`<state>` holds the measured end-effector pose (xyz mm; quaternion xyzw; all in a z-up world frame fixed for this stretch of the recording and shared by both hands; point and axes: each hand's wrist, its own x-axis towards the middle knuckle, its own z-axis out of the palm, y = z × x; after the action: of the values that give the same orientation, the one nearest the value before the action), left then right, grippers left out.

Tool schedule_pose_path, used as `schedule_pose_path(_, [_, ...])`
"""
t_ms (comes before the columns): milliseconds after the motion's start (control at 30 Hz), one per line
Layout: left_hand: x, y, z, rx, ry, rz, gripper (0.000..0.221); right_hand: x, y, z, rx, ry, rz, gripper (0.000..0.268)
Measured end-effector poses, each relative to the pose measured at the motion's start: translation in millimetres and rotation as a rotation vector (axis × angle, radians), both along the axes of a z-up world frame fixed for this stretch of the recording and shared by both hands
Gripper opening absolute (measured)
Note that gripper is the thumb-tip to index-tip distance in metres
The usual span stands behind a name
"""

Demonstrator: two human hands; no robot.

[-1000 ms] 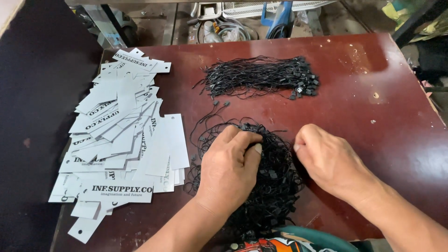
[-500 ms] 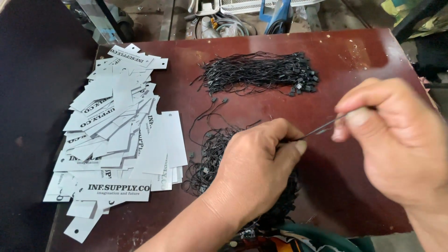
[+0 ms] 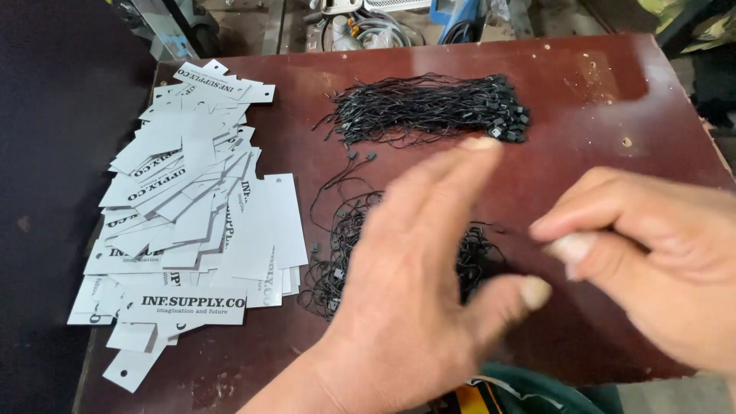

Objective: Untangling and organizing black plastic tag fasteners from a messy pile into a neat stack on a workbench.

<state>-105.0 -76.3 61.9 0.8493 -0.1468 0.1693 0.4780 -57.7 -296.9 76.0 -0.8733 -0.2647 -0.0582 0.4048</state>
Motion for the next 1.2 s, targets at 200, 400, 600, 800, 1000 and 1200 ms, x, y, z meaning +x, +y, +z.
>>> schedule_pose_path(200, [5.9, -3.6, 11.4, -0.359, 0.806, -0.075, 0.020, 7.3, -3.9, -20.5, 0.164, 0.075, -0.064, 0.010])
schedule_pose_path(400, [29.6, 31.2, 2.1, -0.216, 0.919, 0.313, 0.020, 55.4, -20.6, -70.9, 0.530, 0.313, -0.271, 0.007])
schedule_pose_path(600, [72.6, 55.0, -29.8, -0.103, 0.727, 0.504, 0.019, 101.0, 1.9, -100.4, 0.487, 0.257, -0.436, 0.007])
schedule_pose_path(800, [120.5, 66.1, -59.1, -0.033, 0.641, 0.527, 0.018, 144.7, 7.6, -108.2, 0.316, 0.123, -0.548, 0.008])
schedule_pose_path(1000, [172.4, 79.2, -89.7, 0.167, 0.388, 0.534, 0.017, 168.4, 6.6, -112.4, 0.209, 0.093, -0.622, 0.011])
schedule_pose_path(1200, [185.8, 84.4, -94.1, 0.161, 0.448, 0.572, 0.012, 174.9, 3.0, -122.9, 0.157, 0.041, -0.561, 0.008])
